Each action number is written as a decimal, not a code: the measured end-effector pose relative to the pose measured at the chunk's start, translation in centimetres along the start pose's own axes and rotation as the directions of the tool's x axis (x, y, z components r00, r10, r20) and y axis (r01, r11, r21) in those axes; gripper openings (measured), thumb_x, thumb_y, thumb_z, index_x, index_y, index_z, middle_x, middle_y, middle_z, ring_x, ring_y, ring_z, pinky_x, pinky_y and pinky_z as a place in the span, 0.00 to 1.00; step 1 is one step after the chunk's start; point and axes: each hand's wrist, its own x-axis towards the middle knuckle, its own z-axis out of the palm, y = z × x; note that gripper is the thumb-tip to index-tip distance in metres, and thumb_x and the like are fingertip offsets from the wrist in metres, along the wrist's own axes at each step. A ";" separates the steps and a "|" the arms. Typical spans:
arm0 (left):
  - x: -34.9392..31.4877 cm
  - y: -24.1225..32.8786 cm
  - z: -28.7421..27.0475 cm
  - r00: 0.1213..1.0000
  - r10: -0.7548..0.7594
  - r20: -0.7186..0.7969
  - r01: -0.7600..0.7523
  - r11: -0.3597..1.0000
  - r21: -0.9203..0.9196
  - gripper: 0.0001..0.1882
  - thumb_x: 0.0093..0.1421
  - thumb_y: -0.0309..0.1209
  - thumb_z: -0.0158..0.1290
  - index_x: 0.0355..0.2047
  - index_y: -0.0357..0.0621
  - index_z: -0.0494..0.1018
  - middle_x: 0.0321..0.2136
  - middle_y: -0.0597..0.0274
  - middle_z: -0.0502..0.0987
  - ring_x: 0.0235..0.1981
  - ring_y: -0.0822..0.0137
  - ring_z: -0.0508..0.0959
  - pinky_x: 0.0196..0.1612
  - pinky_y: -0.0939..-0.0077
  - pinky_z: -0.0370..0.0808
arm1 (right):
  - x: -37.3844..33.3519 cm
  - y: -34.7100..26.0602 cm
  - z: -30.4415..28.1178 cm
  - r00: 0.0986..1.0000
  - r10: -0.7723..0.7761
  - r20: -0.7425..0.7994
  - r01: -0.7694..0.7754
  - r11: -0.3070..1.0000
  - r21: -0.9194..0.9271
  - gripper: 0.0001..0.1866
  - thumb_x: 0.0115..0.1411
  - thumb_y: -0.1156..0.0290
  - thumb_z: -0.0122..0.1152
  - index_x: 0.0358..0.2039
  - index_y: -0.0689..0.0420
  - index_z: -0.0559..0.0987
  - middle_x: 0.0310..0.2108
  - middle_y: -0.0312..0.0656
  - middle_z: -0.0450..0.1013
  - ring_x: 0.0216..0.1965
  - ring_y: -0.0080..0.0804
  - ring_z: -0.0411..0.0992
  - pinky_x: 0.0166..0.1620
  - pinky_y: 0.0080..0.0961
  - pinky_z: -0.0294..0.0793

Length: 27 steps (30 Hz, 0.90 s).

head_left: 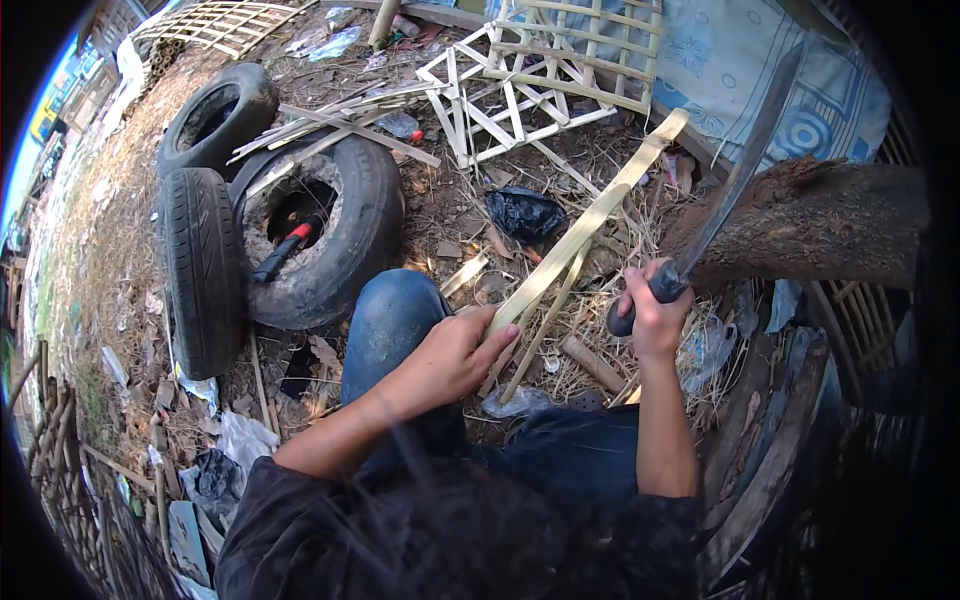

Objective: The person thins a bamboo slat by shaving layers off the surface with a large knife while holding the slat against their leg and the ground.

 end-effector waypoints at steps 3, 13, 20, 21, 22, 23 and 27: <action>-1.4 2.4 -2.1 0.993 -0.082 -0.089 0.085 0.996 0.030 0.20 0.66 0.41 0.49 0.31 0.33 0.70 0.19 0.40 0.72 0.22 0.41 0.71 0.28 0.56 0.67 | -1.9 0.0 0.7 0.978 0.030 0.206 0.014 0.979 -0.205 0.11 0.53 0.80 0.63 0.23 0.57 0.68 0.16 0.31 0.66 0.15 0.19 0.67 0.20 0.21 0.65; -2.6 -0.4 -1.1 0.979 -0.125 -0.164 0.153 0.974 0.168 0.18 0.64 0.39 0.50 0.30 0.30 0.71 0.23 0.34 0.74 0.31 0.36 0.75 0.35 0.49 0.71 | -4.6 0.4 5.1 0.828 0.019 0.560 0.410 0.663 -0.627 0.10 0.40 0.74 0.65 0.26 0.59 0.76 0.21 0.49 0.74 0.25 0.51 0.76 0.30 0.37 0.74; -1.5 -0.3 -0.5 0.989 -0.006 -0.147 0.045 0.963 0.265 0.13 0.64 0.33 0.47 0.36 0.30 0.70 0.24 0.34 0.75 0.31 0.36 0.75 0.36 0.47 0.72 | -4.0 0.8 4.8 0.785 0.098 0.611 0.474 0.540 -0.696 0.14 0.40 0.69 0.66 0.30 0.57 0.77 0.23 0.48 0.76 0.27 0.49 0.77 0.33 0.39 0.76; -1.4 -0.5 -0.5 0.988 0.017 -0.155 0.029 0.956 0.292 0.14 0.64 0.33 0.46 0.35 0.30 0.70 0.24 0.35 0.75 0.30 0.37 0.76 0.35 0.47 0.72 | -3.9 0.9 4.9 0.765 0.103 0.636 0.508 0.509 -0.695 0.15 0.42 0.67 0.67 0.32 0.57 0.77 0.24 0.47 0.77 0.27 0.47 0.77 0.32 0.38 0.77; -1.4 -0.5 -0.5 0.986 0.041 -0.163 0.013 0.948 0.319 0.14 0.64 0.33 0.46 0.35 0.30 0.70 0.23 0.36 0.75 0.28 0.38 0.76 0.34 0.48 0.73 | -3.8 0.9 5.0 0.769 0.108 0.630 0.498 0.518 -0.696 0.15 0.42 0.67 0.67 0.32 0.57 0.77 0.24 0.47 0.77 0.27 0.47 0.77 0.32 0.38 0.77; -1.3 -0.3 -0.6 0.988 0.032 -0.153 0.020 0.946 0.324 0.14 0.64 0.33 0.46 0.35 0.30 0.70 0.23 0.36 0.75 0.28 0.38 0.76 0.34 0.48 0.73 | -3.6 0.9 5.1 0.765 0.105 0.636 0.517 0.490 -0.702 0.14 0.42 0.67 0.67 0.30 0.57 0.76 0.23 0.46 0.77 0.26 0.45 0.77 0.32 0.38 0.77; -1.4 0.4 -0.8 0.979 -0.146 -0.145 0.199 0.855 0.479 0.14 0.64 0.34 0.47 0.32 0.31 0.72 0.22 0.38 0.76 0.24 0.40 0.77 0.30 0.49 0.75 | -3.4 1.2 5.4 0.759 0.132 0.638 0.518 0.471 -0.714 0.15 0.39 0.69 0.68 0.30 0.56 0.77 0.22 0.48 0.76 0.26 0.48 0.77 0.33 0.39 0.77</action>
